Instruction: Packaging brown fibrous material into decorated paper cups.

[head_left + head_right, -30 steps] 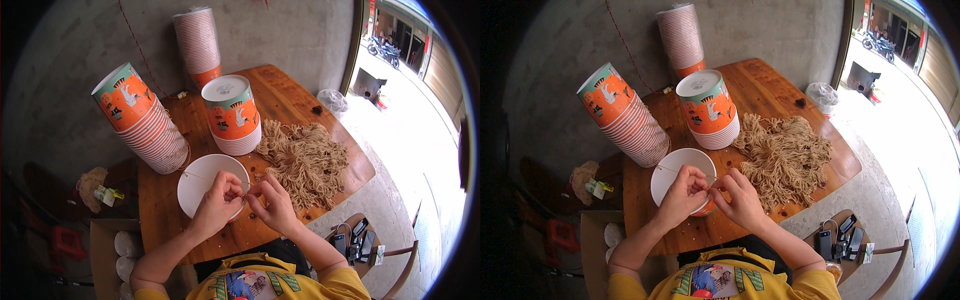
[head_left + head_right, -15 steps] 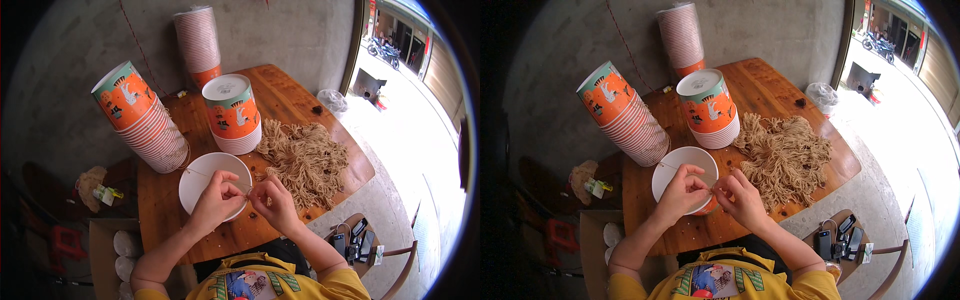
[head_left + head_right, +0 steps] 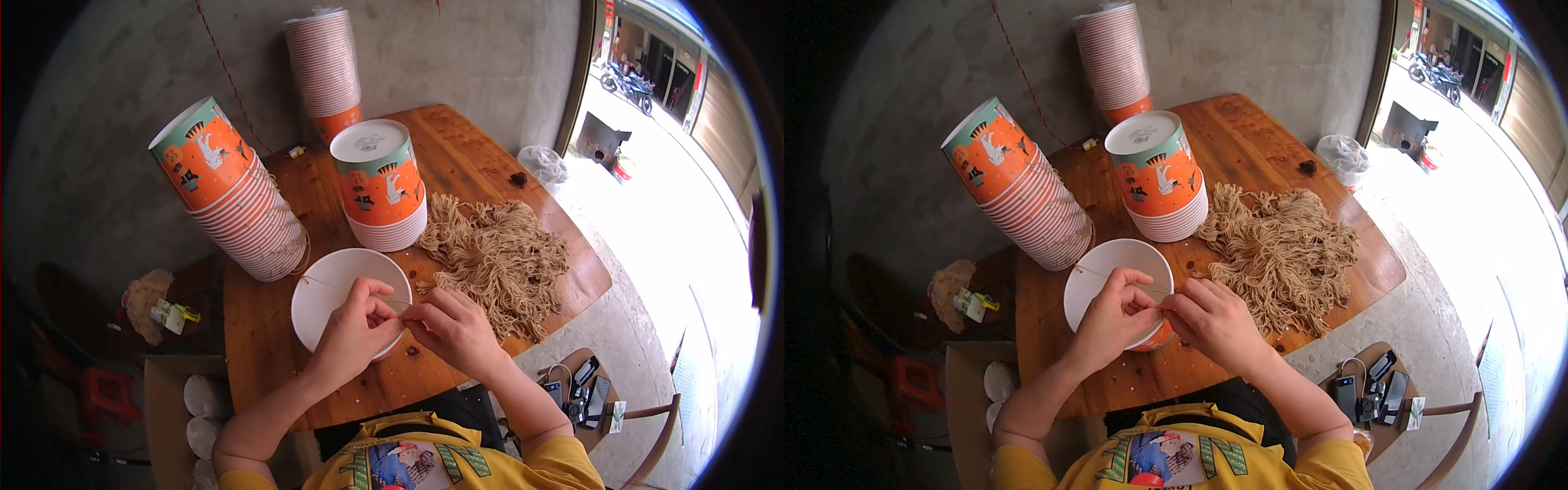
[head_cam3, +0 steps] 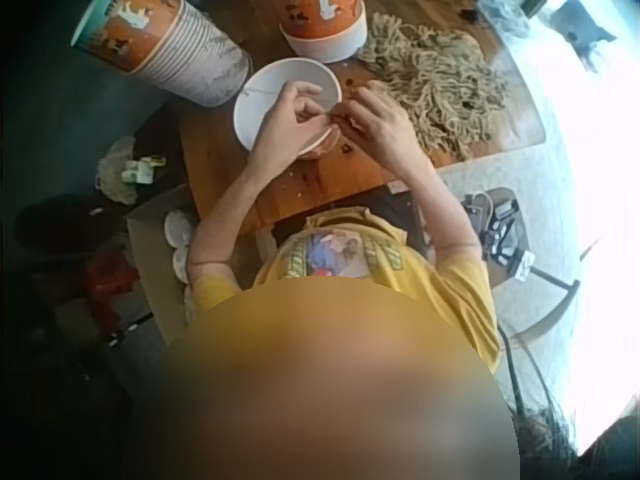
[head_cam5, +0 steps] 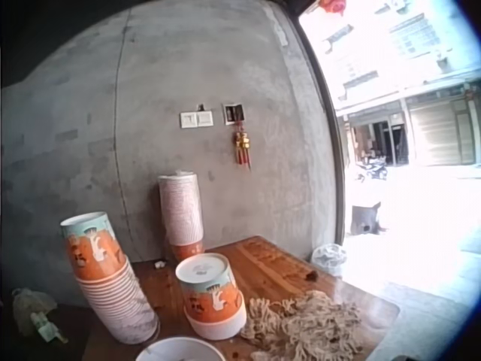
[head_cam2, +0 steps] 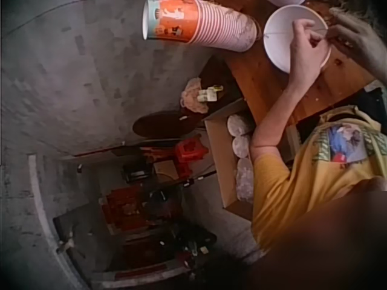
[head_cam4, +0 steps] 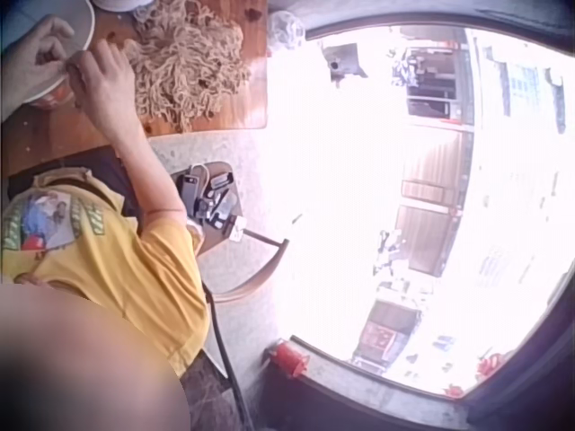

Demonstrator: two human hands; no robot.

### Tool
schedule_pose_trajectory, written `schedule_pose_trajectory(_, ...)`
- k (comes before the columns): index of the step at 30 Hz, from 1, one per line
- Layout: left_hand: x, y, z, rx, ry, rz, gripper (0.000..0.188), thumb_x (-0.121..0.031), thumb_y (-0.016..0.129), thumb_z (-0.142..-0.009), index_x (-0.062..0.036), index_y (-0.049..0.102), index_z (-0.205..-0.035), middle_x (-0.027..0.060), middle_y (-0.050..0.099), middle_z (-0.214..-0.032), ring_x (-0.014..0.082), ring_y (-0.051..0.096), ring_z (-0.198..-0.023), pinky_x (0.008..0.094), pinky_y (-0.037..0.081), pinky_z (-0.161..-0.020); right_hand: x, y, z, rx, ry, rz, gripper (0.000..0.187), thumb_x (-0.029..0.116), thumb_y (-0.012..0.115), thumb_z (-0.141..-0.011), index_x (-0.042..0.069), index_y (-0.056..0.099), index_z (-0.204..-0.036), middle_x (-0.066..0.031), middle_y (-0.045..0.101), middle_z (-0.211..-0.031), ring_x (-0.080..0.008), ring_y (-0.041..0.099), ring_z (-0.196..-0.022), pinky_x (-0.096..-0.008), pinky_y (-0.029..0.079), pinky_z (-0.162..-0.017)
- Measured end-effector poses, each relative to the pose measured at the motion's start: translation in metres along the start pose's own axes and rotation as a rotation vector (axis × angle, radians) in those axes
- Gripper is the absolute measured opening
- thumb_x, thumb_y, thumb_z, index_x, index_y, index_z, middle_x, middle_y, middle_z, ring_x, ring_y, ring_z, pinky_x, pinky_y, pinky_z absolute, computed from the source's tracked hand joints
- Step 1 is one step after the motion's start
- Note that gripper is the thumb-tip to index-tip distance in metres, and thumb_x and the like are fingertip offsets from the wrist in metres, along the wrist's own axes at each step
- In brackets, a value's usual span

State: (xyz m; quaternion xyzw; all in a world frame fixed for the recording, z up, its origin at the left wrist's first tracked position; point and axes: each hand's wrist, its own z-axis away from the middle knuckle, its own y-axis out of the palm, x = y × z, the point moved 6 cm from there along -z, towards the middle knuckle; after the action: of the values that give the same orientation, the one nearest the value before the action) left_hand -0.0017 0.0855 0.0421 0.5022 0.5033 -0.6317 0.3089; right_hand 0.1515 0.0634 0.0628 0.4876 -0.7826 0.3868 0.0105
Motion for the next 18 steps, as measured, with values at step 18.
schedule_pose_trajectory(18, 0.0, 0.008, 0.002, 0.055, 0.029, 0.054, 0.035, -0.001, 0.059, -0.09, -0.0037, 0.044, -0.122, 0.0034, 0.057, -0.093, 0.0092, 0.055, -0.082, 0.0256, 0.047, -0.079, -0.024, 0.027, 0.018, -0.074, 0.444, -0.554, 0.008, 0.0, 0.065, -0.082, 0.001, 0.06, -0.087, -0.0044, 0.055, -0.086, -0.0126, 0.056, -0.072, -0.0246, 0.046, -0.064)
